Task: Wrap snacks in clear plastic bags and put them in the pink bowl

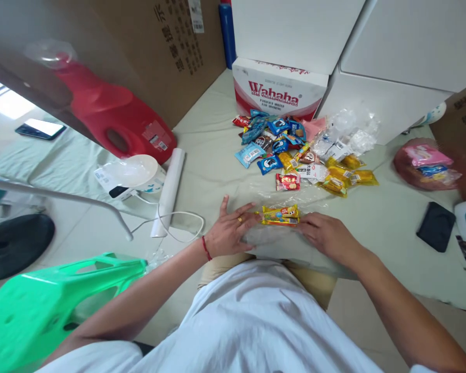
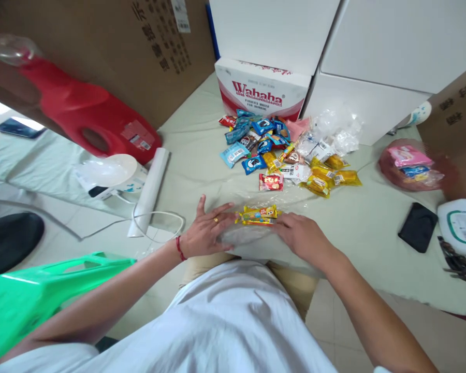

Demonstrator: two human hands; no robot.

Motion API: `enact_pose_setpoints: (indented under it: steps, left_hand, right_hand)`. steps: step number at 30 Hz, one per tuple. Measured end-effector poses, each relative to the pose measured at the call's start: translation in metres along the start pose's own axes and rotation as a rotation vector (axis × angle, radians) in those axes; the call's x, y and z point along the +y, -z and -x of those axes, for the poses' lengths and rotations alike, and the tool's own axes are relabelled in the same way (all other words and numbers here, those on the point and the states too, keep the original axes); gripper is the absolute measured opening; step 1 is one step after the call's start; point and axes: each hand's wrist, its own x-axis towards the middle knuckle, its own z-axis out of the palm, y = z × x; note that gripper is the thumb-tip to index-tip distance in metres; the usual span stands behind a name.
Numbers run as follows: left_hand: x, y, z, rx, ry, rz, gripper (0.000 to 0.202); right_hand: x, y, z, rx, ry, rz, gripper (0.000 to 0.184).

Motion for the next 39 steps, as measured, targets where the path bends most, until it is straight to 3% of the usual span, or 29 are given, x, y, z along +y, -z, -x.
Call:
enact_pose_setpoints:
  steps: [5, 9, 18, 22, 26, 29, 32, 35, 39]
  left_hand:
    - [0.001, 0.002, 0.005, -0.002, 0.121, 0.038, 0.079]
    - [0.006, 0.0, 0.0, -0.057, 0.185, 0.061, 0.077]
    - [0.007, 0.001, -0.026, -0.098, 0.077, 0.071, 0.05]
    - [0.005, 0.002, -0.023, 0.02, 0.19, 0.113, 0.035]
    - [0.005, -0.003, -0.019, 0.19, 0.332, 0.432, 0.042]
    - [0.008, -0.011, -0.021, 0.279, 0.549, 0.654, 0.05]
    - [0.011, -0.01, -0.023, 0.354, 0.698, 0.687, 0.052]
    - [0.016, -0.002, -0.016, 0.326, 0.516, 0.616, 0.061]
    - [0.029, -0.006, -0.001, 0.158, 0.161, 0.302, 0.099]
  right_hand:
    - [0.008, 0.026, -0.022, -0.064, 0.074, 0.117, 0.035]
    - [0.013, 0.034, -0.033, -0.095, 0.07, 0.113, 0.037]
    - [0.021, 0.03, -0.046, -0.073, 0.071, -0.04, 0.035]
    - [0.034, 0.026, -0.059, -0.02, 0.128, -0.181, 0.03]
    - [0.047, 0.02, -0.074, -0.015, 0.205, -0.291, 0.03]
    - [0.052, 0.014, -0.079, -0.118, 0.107, -0.36, 0.033]
    - [0.054, 0.007, -0.08, -0.167, 0.01, -0.341, 0.035]
    - [0.055, 0.005, -0.08, -0.168, -0.006, -0.32, 0.035]
    - [0.054, 0.005, -0.082, -0.178, -0.04, -0.347, 0.035]
